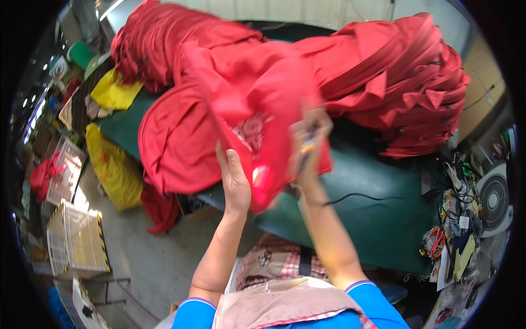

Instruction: The person uses a handheld hot-air tool to seal seams on red fabric bags. They pick up each bag, apply the tool along edges, flip the bag to treat multiple sides, and place it back on the table. The process repeats for several bags.

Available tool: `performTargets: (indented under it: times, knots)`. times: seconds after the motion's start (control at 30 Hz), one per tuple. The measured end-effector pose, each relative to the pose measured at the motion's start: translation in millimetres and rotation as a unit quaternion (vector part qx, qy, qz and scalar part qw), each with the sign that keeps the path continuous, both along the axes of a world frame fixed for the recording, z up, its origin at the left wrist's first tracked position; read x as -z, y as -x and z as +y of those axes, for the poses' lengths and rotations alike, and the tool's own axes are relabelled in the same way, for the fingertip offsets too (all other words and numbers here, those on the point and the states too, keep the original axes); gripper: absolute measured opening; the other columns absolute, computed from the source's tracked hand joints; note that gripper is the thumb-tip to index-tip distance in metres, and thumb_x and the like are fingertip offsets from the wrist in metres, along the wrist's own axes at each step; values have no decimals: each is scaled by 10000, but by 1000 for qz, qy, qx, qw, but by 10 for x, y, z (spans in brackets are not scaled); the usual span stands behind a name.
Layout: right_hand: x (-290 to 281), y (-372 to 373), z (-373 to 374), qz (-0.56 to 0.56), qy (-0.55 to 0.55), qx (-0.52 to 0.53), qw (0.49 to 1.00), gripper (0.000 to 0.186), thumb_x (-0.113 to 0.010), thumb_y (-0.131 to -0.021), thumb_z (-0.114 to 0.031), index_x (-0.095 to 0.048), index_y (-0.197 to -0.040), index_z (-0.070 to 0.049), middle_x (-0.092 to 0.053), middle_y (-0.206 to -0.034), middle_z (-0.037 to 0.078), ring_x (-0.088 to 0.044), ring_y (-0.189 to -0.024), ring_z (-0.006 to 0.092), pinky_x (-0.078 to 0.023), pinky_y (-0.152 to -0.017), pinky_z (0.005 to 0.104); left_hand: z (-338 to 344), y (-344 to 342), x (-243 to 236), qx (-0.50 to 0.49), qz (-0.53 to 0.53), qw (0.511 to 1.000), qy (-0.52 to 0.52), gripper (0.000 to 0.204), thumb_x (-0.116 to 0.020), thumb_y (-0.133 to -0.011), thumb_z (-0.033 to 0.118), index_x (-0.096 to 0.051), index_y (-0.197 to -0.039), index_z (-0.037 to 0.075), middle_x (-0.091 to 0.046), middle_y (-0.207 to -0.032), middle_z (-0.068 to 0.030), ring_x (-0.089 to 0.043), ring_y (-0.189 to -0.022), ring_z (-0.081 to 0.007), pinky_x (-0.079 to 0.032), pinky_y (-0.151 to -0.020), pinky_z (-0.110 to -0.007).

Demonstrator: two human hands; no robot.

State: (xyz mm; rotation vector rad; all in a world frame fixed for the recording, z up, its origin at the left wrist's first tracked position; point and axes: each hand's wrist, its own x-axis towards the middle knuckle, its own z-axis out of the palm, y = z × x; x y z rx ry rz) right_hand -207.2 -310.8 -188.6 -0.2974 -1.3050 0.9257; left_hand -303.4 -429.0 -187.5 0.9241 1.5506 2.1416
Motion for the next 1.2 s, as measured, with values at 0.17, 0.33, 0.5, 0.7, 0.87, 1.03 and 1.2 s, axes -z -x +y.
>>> performTargets:
  times: [0.17,0.33,0.5,0.7,0.87,1.03,1.2]
  knots:
    - [-967,83,-484,55,-93,-134,985,339,-535,-1008,-110,-344,-1287,-89,-361,-1568,297,-279,-1523,309,-223,-1201,386,686,180,-504,-104,178,976,-65,437,-387,-1115,269,-484,-1401,-46,-621,-1260,-187,-586,-1148,-294,-452,-979,-364]
    - [-938,-566,-183,119,-186,-56,974,343,-427,-1074,-325,-320,-1318,-109,-487,-1412,388,-482,-1365,462,-301,-1179,521,1977,-100,-1530,-79,430,889,-133,327,-487,-1072,244,-631,-1149,-40,-650,-1015,-326,-658,-958,-467,-545,-735,-462]
    - [-664,-947,-103,67,-91,19,993,314,-513,-1032,-301,-387,-1232,-93,-638,-1224,355,-571,-1258,411,-383,-1113,494,3571,-1123,-1273,207,373,896,-121,373,-470,-1058,380,-676,-1215,111,-697,-983,-237,-653,-1000,-457,-550,-797,-511]
    - [-557,-1167,-165,76,19,109,991,282,-544,-1004,-295,-415,-1153,-94,-705,-1090,285,-626,-1105,338,-483,-974,451,3829,-1279,-1193,316,482,806,132,520,-413,-1032,554,-579,-1405,231,-626,-1298,-201,-594,-1200,-389,-481,-1001,-474]
    - [-468,-1060,-371,89,44,96,990,285,-495,-1011,-249,-396,-1189,-50,-690,-1105,298,-640,-1082,304,-541,-875,395,2567,-384,-464,75,515,845,-120,632,-644,-931,427,-478,-1474,151,-406,-1461,-214,-367,-1364,-418,-303,-1138,-521]
    - [-165,-898,-488,-14,88,15,996,188,-467,-1024,-145,-439,-1193,-68,-693,-1169,264,-677,-1054,244,-520,-901,350,344,2101,451,-365,440,817,67,582,-707,-857,88,-484,-1388,2,-475,-1355,-213,-471,-1276,-354,-376,-1104,-484]
    - [-165,-411,-705,-32,140,-38,989,192,-564,-986,-155,-492,-1132,-53,-714,-1109,250,-682,-933,232,-548,-811,352,-768,3248,991,-187,-23,878,440,580,-782,-726,147,-570,-1233,-37,-653,-987,-156,-643,-923,-310,-514,-862,-418]
